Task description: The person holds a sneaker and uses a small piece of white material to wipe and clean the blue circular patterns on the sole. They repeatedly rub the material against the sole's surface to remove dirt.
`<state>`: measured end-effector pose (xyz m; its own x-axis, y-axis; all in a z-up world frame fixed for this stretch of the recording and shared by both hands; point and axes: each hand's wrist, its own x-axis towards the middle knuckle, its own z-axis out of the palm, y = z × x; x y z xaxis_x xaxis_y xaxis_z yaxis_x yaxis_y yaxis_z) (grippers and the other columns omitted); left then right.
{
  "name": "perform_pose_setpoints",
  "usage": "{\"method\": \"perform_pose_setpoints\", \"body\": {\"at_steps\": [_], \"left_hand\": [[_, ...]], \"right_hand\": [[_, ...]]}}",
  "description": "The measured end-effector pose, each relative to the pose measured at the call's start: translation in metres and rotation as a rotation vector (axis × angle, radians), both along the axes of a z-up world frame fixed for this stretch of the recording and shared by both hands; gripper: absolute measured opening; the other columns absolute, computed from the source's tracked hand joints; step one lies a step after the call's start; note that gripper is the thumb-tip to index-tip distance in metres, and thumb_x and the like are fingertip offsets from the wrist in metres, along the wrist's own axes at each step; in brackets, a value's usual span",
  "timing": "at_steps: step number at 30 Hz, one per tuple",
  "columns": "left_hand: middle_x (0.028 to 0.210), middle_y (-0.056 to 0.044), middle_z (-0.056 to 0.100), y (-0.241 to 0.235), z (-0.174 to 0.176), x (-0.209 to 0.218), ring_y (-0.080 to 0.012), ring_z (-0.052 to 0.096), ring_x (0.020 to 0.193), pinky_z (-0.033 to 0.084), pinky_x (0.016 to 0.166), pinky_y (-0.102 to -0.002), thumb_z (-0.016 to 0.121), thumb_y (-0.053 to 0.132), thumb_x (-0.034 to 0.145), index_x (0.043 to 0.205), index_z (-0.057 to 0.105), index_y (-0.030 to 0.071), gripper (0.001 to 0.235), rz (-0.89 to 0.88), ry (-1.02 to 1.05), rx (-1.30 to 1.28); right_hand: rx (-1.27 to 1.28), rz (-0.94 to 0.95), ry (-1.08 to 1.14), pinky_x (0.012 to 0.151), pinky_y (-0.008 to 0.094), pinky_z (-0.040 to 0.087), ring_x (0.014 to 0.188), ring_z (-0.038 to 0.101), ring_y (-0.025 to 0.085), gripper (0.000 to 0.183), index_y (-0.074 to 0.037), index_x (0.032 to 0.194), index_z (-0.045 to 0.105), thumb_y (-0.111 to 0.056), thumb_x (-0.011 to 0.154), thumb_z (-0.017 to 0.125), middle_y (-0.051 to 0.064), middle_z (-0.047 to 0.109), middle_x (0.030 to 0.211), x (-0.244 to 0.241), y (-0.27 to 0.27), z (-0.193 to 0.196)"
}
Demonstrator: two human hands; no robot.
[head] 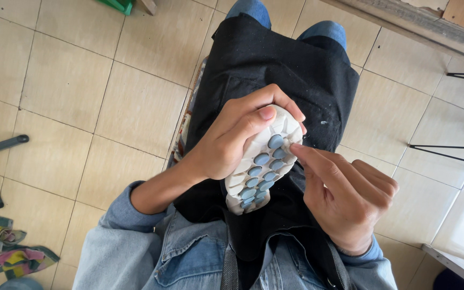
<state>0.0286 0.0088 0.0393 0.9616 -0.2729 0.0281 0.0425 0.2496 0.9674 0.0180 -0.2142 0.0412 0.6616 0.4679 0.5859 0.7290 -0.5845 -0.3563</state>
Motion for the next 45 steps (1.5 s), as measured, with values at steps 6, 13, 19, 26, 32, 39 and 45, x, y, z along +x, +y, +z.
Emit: {"method": "perform_pose_setpoints", "body": {"at_steps": [6,13,19,26,32,39,45], "left_hand": [[0.112,-0.014,0.079,-0.001,-0.001,0.001,-0.0198,0.076,0.101,0.059,0.095,-0.031,0.040,0.043,0.112,0.122,0.066,0.006,0.047,-0.004,0.006,0.012],[0.113,-0.014,0.079,-0.003,-0.002,0.002,-0.0194,0.076,0.099,0.058,0.092,-0.031,0.041,0.044,0.112,0.122,0.066,0.006,0.046,-0.014,0.014,-0.011],[0.096,-0.006,0.076,-0.006,0.003,0.007,-0.0118,0.064,0.078,0.050,0.079,-0.028,0.035,0.040,0.113,0.120,0.068,0.006,0.048,0.013,-0.106,0.145],[0.110,-0.012,0.081,-0.006,-0.006,0.009,-0.0170,0.075,0.094,0.055,0.087,-0.030,0.036,0.037,0.113,0.120,0.067,0.006,0.045,-0.030,-0.081,0.069],[0.110,-0.014,0.080,-0.003,0.004,0.011,-0.0215,0.078,0.101,0.059,0.096,-0.032,0.036,0.036,0.112,0.120,0.067,0.005,0.044,-0.036,-0.074,0.029],[0.109,-0.010,0.079,-0.005,-0.002,0.014,-0.0205,0.077,0.103,0.056,0.097,-0.032,0.036,0.035,0.113,0.117,0.068,0.006,0.043,0.048,-0.163,0.151],[0.112,-0.015,0.080,0.004,0.006,0.026,-0.0214,0.078,0.101,0.061,0.094,-0.032,0.041,0.035,0.112,0.119,0.066,0.003,0.041,-0.092,-0.067,-0.029]], "right_hand": [[0.003,-0.009,0.001,0.048,0.031,0.027,0.049,0.040,0.015,0.033,-0.007,0.104,0.090,0.025,0.103,0.082,0.008,0.085,0.087,-0.001,-0.001,-0.003],[0.014,-0.012,-0.002,0.048,0.030,0.030,0.050,0.044,0.015,0.029,-0.007,0.104,0.089,0.022,0.103,0.084,0.008,0.086,0.089,0.001,-0.003,-0.003],[0.005,-0.136,-0.096,0.049,0.031,0.035,0.054,0.058,0.013,0.025,-0.005,0.103,0.091,0.020,0.102,0.087,0.010,0.086,0.087,-0.008,0.011,0.003],[-0.154,-0.036,0.097,0.047,0.033,0.027,0.046,0.043,0.012,0.037,-0.014,0.109,0.092,0.018,0.101,0.077,-0.001,0.087,0.094,0.001,-0.008,0.028],[-0.014,-0.085,0.166,0.056,0.029,0.045,0.062,0.067,0.011,0.028,-0.005,0.111,0.090,0.020,0.100,0.085,0.007,0.086,0.088,0.000,-0.008,0.034],[-0.243,-0.155,-0.223,0.047,0.029,0.030,0.049,0.050,0.010,0.027,-0.013,0.114,0.091,0.011,0.107,0.080,-0.001,0.083,0.088,-0.005,0.007,0.016],[-0.047,0.123,0.406,0.060,0.022,0.056,0.071,0.081,0.008,0.009,-0.014,0.100,0.089,-0.008,0.098,0.083,-0.002,0.087,0.088,0.031,-0.033,0.040]]}}
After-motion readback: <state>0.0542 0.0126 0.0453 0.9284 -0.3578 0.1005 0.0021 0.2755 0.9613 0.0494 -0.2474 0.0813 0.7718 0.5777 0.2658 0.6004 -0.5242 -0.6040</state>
